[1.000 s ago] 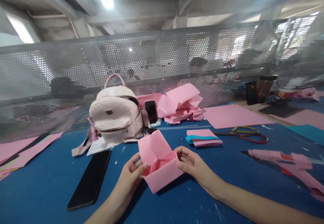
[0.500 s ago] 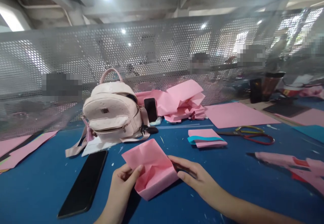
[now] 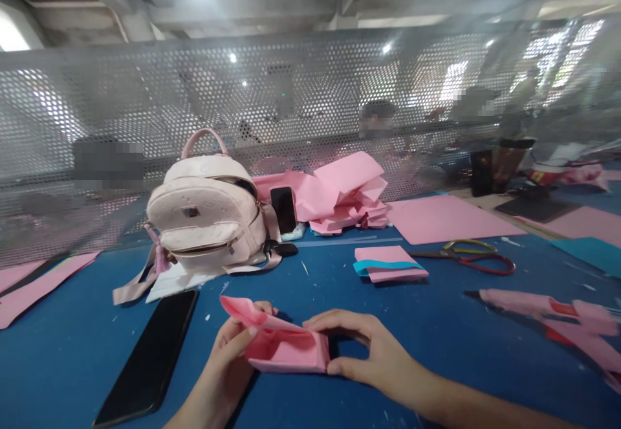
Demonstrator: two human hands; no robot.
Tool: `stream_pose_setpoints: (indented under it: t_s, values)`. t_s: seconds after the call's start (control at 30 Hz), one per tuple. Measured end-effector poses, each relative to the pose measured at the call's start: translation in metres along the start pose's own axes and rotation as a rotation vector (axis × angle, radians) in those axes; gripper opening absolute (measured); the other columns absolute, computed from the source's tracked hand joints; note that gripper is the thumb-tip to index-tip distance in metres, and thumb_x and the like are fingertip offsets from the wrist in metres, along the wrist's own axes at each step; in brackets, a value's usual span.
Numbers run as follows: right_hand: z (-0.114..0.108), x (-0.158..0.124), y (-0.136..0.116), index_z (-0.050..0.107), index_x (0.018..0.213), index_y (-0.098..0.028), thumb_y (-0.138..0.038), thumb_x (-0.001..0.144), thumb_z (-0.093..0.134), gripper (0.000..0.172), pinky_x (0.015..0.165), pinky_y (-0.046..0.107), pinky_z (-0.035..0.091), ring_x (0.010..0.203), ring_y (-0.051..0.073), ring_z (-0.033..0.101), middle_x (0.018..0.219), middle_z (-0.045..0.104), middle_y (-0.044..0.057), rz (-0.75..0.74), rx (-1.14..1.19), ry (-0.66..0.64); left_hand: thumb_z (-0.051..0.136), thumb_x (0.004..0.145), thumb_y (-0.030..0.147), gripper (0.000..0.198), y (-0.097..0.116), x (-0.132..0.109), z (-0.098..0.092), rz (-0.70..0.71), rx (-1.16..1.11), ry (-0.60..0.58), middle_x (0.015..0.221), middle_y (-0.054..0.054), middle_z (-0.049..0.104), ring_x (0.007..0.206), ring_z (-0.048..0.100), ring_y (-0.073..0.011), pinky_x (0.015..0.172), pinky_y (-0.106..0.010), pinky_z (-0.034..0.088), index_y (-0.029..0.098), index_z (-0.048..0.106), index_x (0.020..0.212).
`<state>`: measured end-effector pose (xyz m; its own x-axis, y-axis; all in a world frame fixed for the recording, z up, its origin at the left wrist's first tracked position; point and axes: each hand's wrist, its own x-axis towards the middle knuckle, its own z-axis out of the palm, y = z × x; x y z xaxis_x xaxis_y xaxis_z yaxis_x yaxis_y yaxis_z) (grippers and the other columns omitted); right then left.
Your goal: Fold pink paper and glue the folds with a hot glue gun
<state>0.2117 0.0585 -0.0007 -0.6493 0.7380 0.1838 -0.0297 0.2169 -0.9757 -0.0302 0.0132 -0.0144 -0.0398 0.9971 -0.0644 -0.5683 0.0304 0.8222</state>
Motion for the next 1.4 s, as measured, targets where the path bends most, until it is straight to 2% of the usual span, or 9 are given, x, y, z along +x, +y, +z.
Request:
stream_pose_setpoints:
  t_s: [0.13, 0.27, 0.43, 0.57, 0.8, 1.0, 1.2, 1.3, 1.4]
  values:
    - [0.001, -0.003, 0.0, 0.073, 0.113, -0.03, -0.036, 0.076, 0.083, 0.039, 0.098, 0.04, 0.048, 0.116, 0.025, 0.063, 0.123, 0.07, 0.005, -0.016, -0.001, -0.033, 0.091, 0.055, 0.033, 0.029, -0.001, 0.003, -0.007, -0.015, -0.09, -0.053, 0.095, -0.003, 0.065, 0.108, 0.06, -0.0231, 0.094, -0.032, 0.053, 0.021, 0.071, 0.071]
    - [0.003, -0.004, -0.006, 0.073, 0.113, -0.031, -0.035, 0.077, 0.082, 0.037, 0.095, 0.036, 0.049, 0.113, 0.023, 0.064, 0.123, 0.07, 0.004, -0.036, -0.019, -0.068, 0.092, 0.054, 0.036, 0.032, 0.0, 0.007, -0.005, -0.031, -0.054, -0.04, 0.093, -0.004, 0.064, 0.106, 0.059, -0.022, 0.093, -0.03, 0.052, 0.02, 0.066, 0.061]
    - [0.004, -0.004, -0.008, 0.073, 0.114, -0.03, -0.033, 0.077, 0.082, 0.038, 0.092, 0.035, 0.05, 0.111, 0.022, 0.064, 0.121, 0.069, 0.003, -0.062, -0.033, -0.103, 0.093, 0.052, 0.032, 0.031, 0.002, 0.007, -0.002, -0.028, 0.001, -0.034, 0.088, -0.003, 0.063, 0.1, 0.06, -0.0208, 0.09, -0.03, 0.051, 0.02, 0.065, 0.056]
    - [0.004, -0.003, -0.007, 0.073, 0.112, -0.029, -0.034, 0.078, 0.082, 0.036, 0.091, 0.035, 0.05, 0.108, 0.022, 0.065, 0.119, 0.07, 0.004, -0.062, -0.032, -0.111, 0.094, 0.047, 0.04, 0.036, 0.001, 0.006, -0.004, -0.003, 0.01, -0.058, 0.088, -0.003, 0.063, 0.1, 0.058, -0.0216, 0.088, -0.029, 0.051, 0.021, 0.065, 0.055]
    - [0.004, -0.003, -0.007, 0.074, 0.111, -0.029, -0.035, 0.077, 0.082, 0.036, 0.088, 0.033, 0.05, 0.105, 0.021, 0.065, 0.116, 0.07, 0.003, -0.021, -0.019, -0.128, 0.086, 0.06, 0.046, 0.03, -0.004, 0.002, -0.008, 0.065, 0.102, -0.106, 0.098, -0.005, 0.062, 0.108, 0.055, -0.0242, 0.094, -0.032, 0.047, 0.021, 0.069, 0.066]
    - [0.004, -0.003, -0.006, 0.074, 0.11, -0.029, -0.037, 0.076, 0.082, 0.036, 0.086, 0.033, 0.049, 0.102, 0.021, 0.065, 0.113, 0.071, 0.003, -0.011, -0.03, -0.125, 0.085, 0.064, 0.043, 0.028, -0.004, 0.0, -0.014, 0.043, 0.153, -0.17, 0.107, -0.005, 0.062, 0.111, 0.055, -0.0232, 0.1, -0.031, 0.045, 0.022, 0.07, 0.073]
    - [0.005, -0.004, -0.01, 0.075, 0.109, -0.029, -0.039, 0.074, 0.084, 0.037, 0.086, 0.033, 0.049, 0.103, 0.022, 0.065, 0.114, 0.071, 0.003, -0.012, -0.039, -0.123, 0.092, 0.052, 0.047, 0.037, -0.011, 0.011, -0.019, 0.074, 0.144, -0.169, 0.092, -0.008, 0.067, 0.089, 0.062, -0.0223, 0.083, -0.03, 0.053, 0.019, 0.07, 0.063]
    - [0.004, -0.004, -0.011, 0.074, 0.11, -0.03, -0.04, 0.074, 0.083, 0.038, 0.087, 0.033, 0.048, 0.103, 0.022, 0.064, 0.115, 0.07, 0.003, -0.008, -0.047, -0.12, 0.09, 0.056, 0.049, 0.038, -0.008, 0.004, -0.008, 0.086, 0.143, -0.148, 0.094, -0.008, 0.068, 0.089, 0.061, -0.022, 0.079, -0.028, 0.052, 0.019, 0.072, 0.071]
    - [0.003, -0.004, -0.01, 0.075, 0.109, -0.029, -0.041, 0.074, 0.083, 0.038, 0.088, 0.034, 0.048, 0.102, 0.022, 0.064, 0.114, 0.071, 0.003, 0.002, -0.056, -0.115, 0.089, 0.061, 0.044, 0.033, -0.002, -0.008, 0.007, 0.017, 0.126, -0.115, 0.091, -0.006, 0.069, 0.077, 0.064, -0.0196, 0.068, -0.027, 0.051, 0.019, 0.073, 0.074]
